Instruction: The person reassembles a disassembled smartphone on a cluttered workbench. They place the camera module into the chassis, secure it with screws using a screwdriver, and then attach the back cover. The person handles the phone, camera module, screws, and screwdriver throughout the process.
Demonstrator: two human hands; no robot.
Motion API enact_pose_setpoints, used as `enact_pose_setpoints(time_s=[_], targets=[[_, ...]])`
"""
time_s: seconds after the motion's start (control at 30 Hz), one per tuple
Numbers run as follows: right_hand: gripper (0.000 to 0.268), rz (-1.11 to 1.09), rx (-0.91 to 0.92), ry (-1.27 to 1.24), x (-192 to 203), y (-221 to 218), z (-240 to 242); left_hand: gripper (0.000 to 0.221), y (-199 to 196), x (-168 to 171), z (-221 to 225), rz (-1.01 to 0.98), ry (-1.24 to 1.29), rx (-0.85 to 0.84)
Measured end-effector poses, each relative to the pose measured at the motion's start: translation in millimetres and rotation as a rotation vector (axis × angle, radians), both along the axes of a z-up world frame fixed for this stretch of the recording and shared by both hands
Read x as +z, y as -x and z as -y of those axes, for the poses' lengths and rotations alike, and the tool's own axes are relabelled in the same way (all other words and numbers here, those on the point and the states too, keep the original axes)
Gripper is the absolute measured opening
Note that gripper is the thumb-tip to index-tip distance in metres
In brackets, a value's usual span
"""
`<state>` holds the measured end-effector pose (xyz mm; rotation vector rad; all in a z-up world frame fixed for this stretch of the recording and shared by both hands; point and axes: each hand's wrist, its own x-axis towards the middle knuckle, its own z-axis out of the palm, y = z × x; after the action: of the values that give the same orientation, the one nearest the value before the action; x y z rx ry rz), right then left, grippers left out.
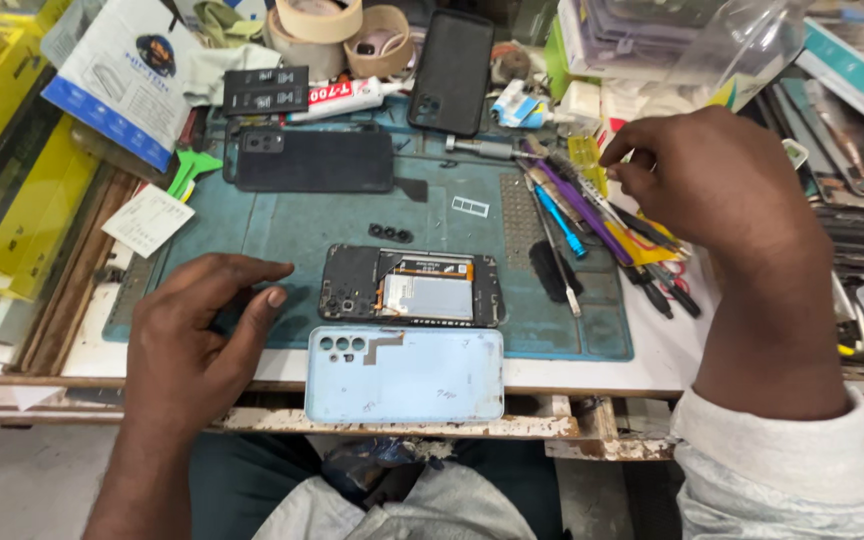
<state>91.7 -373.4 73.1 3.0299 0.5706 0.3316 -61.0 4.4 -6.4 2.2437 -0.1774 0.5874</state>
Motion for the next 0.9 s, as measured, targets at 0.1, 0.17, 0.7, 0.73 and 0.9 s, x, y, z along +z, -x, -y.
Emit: enact_pose_setpoints(time_s=[0.1,0.17,0.7,0.73,0.9], targets=[[0.025,-0.050,-0.082,0.055,-5,0,1,0.014,0,-1,0,-0.024,-0.018,0.009],[0.027,-0.070,-0.143,0.125,-5,-4,3,0.014,-2,-1,-1,-0.028,-0.045,0.018],[0.021,0.026,-0.025,0.097,-29,-14,-24,0.012,-3,-5,-1,-0.012,-0.069,0.007],[0.020,0.025,-0.015,0.084,-29,-14,-26,0.012,-3,-5,-1,-0.018,-0.064,0.011],[0.022,-0.010,0.154,-0.113,-37,-14,-42,0.013,-3,-5,-1,-0.020,-0.062,0.001]])
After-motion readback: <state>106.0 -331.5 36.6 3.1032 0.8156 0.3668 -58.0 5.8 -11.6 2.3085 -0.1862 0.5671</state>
